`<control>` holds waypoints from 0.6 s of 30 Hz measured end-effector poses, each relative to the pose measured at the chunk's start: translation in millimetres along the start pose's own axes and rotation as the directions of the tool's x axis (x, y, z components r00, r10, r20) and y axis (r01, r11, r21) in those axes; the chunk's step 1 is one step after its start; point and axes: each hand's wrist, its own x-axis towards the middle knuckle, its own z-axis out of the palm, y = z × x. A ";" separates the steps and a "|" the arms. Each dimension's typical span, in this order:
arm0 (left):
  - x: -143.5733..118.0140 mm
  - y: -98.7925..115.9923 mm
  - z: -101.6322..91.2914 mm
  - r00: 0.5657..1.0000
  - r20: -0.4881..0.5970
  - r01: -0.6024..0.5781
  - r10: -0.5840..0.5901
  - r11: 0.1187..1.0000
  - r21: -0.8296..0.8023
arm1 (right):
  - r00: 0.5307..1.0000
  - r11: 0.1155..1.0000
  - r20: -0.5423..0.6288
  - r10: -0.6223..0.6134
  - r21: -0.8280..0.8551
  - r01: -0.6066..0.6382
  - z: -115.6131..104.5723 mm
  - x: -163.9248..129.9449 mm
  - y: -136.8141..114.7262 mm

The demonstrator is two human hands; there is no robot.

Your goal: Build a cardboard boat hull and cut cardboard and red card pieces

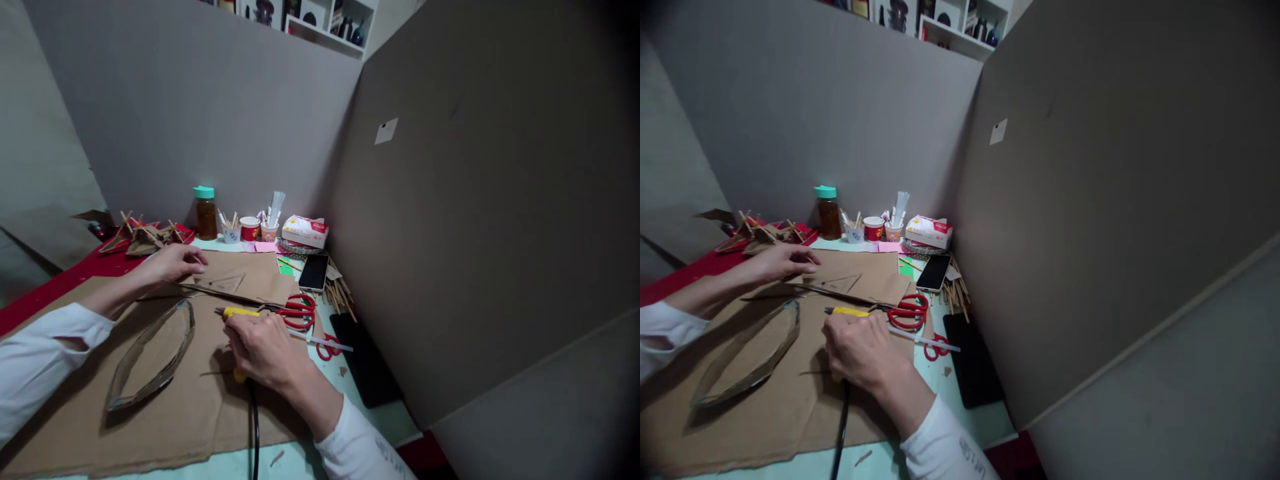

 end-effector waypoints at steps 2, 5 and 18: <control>-5.0 3.9 -4.1 0.999 -0.045 -0.022 0.022 1.000 -0.012 | 1.000 1.000 -0.011 0.027 -0.002 -0.027 -0.9 0.4 3.9; -32.0 20.4 -5.5 0.997 -0.016 -0.073 0.072 0.996 -0.054 | 0.996 0.997 -0.036 0.077 0.006 -0.077 -2.3 0.3 8.2; -189.8 135.5 96.3 0.561 0.647 -0.323 0.516 0.856 -0.404 | 0.938 0.959 -0.205 0.278 0.118 -0.258 -9.0 -2.7 29.6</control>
